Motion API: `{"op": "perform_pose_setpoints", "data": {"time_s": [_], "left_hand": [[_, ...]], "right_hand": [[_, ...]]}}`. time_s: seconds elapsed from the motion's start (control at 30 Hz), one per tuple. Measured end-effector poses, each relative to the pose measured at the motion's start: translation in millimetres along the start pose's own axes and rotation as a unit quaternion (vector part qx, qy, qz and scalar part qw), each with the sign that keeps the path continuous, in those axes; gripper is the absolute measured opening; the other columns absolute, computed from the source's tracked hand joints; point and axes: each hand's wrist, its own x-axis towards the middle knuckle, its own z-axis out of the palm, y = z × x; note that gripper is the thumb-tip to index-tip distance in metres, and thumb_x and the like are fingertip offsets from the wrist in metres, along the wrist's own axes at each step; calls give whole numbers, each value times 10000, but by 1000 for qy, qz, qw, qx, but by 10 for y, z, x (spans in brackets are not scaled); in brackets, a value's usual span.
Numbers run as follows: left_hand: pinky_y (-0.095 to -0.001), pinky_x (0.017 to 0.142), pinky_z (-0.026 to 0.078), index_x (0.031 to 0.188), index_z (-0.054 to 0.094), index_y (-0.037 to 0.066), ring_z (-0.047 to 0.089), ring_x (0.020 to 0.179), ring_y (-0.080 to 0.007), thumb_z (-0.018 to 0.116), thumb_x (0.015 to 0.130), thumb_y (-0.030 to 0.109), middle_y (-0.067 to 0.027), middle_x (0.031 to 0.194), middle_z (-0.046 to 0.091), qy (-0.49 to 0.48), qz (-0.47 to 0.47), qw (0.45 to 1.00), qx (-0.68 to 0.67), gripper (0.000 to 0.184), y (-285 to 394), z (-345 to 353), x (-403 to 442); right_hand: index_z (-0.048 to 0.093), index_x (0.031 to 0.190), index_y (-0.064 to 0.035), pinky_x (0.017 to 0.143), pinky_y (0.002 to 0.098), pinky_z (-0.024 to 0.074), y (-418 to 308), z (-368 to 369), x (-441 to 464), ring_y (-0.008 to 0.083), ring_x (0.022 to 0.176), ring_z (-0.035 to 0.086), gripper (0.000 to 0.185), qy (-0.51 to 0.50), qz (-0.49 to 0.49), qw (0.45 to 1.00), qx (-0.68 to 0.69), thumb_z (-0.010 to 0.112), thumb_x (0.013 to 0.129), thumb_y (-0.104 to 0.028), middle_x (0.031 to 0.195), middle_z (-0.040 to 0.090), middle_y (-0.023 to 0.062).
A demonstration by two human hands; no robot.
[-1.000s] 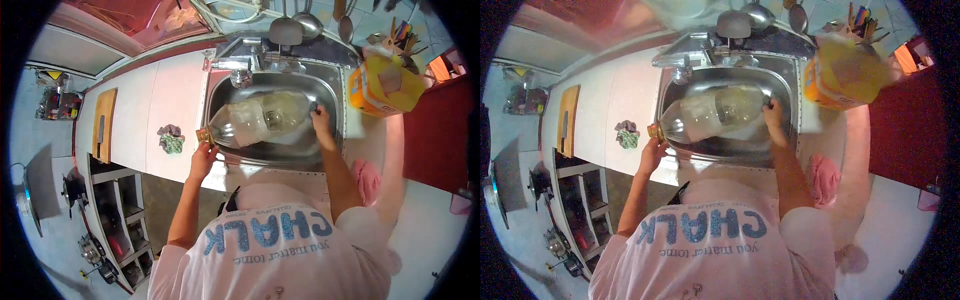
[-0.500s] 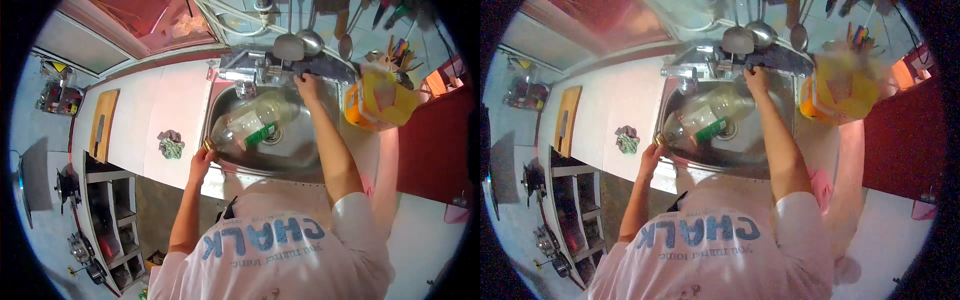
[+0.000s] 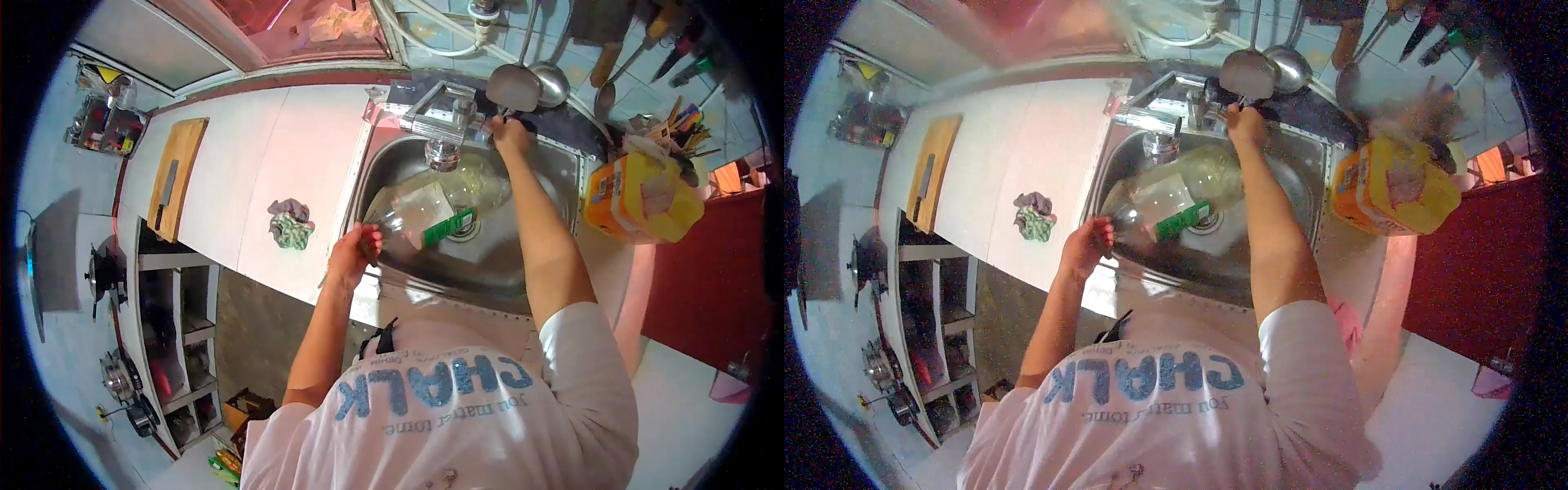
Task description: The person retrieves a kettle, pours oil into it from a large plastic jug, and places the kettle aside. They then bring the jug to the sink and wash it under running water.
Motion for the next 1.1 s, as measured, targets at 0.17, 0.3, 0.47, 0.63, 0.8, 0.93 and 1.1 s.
{"op": "perform_pose_setpoints", "data": {"time_s": [0.17, 0.3, 0.47, 0.63, 0.8, 0.93, 1.1], "left_hand": [[-246, 480, 344, 906, 555, 42, 398, 514, -109, 422, 937, 372, 15, 618, 447, 9, -15, 999, -28, 357, -75, 13, 81], [-215, 449, 273, 769, 552, 59, 331, 491, -68, 418, 938, 350, 44, 591, 402, 117, 172, 963, 169, 362, -104, 504, -13], [-262, 488, 344, 680, 509, 34, 419, 510, -118, 416, 931, 209, -10, 575, 477, 113, 324, 863, 370, 320, -230, 522, -162], [-426, 451, 383, 594, 469, 50, 506, 495, -367, 569, 792, 177, -163, 517, 484, 5, 446, 652, 613, 255, -225, 641, -412], [-424, 441, 400, 588, 498, 71, 510, 468, -338, 581, 785, 202, -138, 512, 499, -47, 454, 594, 662, 250, -236, 458, -319], [-404, 468, 423, 574, 515, 71, 524, 484, -317, 582, 773, 205, -122, 524, 512, -94, 481, 514, 704, 250, -77, 563, -380], [-420, 495, 426, 596, 526, 57, 527, 530, -321, 595, 743, 208, -133, 578, 530, -114, 460, 484, 735, 221, 119, 674, -215]], "right_hand": [[633, 929, -40, 766, 481, 454, 280, 60, -93, 409, 887, 583, 476, 10, -62, 994, 90, 418, 861, -459, 919, 624, 214], [547, 1097, -63, 832, 453, 424, 366, 216, -1220, 363, 1013, 512, 289, 69, -203, 972, 96, 443, 892, -239, 1114, 535, 180], [574, 1092, -78, 875, 405, 418, 179, -93, -1773, 317, 1027, 513, 278, 61, -372, 923, 81, 521, 821, -108, 1106, 545, 123], [598, 1043, -65, 873, 362, 423, 297, 167, -1428, 301, 1006, 527, 219, 71, -230, 955, 174, 525, 841, -107, 1087, 554, 119], [616, 1012, -90, 759, 385, 460, -148, -167, -1811, 316, 903, 557, 216, 1, -341, 909, 239, 539, 812, -120, 967, 574, 131], [619, 1015, -97, 751, 384, 463, 325, -15, -1242, 304, 899, 564, 220, -49, -134, 977, 158, 546, 813, -144, 954, 579, 131], [633, 1005, -81, 762, 367, 458, -203, -279, -1823, 302, 918, 562, 215, 25, -349, 897, 268, 545, 822, -151, 937, 590, 121]]}}
